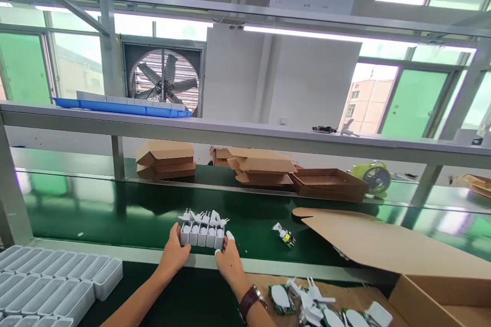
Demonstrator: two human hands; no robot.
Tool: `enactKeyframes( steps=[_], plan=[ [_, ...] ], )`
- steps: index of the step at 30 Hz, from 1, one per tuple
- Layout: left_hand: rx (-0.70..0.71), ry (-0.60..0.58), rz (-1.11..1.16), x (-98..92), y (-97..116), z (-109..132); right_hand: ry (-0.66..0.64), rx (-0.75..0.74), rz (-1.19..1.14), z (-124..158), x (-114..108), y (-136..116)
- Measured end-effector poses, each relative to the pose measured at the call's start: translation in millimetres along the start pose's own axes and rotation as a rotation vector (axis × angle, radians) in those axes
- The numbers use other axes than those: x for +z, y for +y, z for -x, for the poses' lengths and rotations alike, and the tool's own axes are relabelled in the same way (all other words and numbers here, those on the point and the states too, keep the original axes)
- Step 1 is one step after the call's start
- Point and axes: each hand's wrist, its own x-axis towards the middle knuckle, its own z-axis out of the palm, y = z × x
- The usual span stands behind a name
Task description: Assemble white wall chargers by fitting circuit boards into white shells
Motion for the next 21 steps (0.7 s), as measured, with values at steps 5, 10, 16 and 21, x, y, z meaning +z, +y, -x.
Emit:
enactKeyframes(
  steps=[5, 10, 16, 21],
  plan=[
    [0.193, -0.017, -0.12, -48.5, 29, 37, -0.038, 0.022, 0.159, 13, -2, -16],
    [0.459, -0.083, -0.47, -135.8, 11, 60, -0.126, -0.037, 0.264, 46, -18, -50],
    [0.479, -0.019, -1.137, -201.8, -52, 43, -0.222, -0.096, 0.353, 89, -32, -87],
    [0.398, -0.076, -1.016, -203.8, -39, 49, -0.287, -0.132, 0.416, 109, -33, -97]
  ],
)
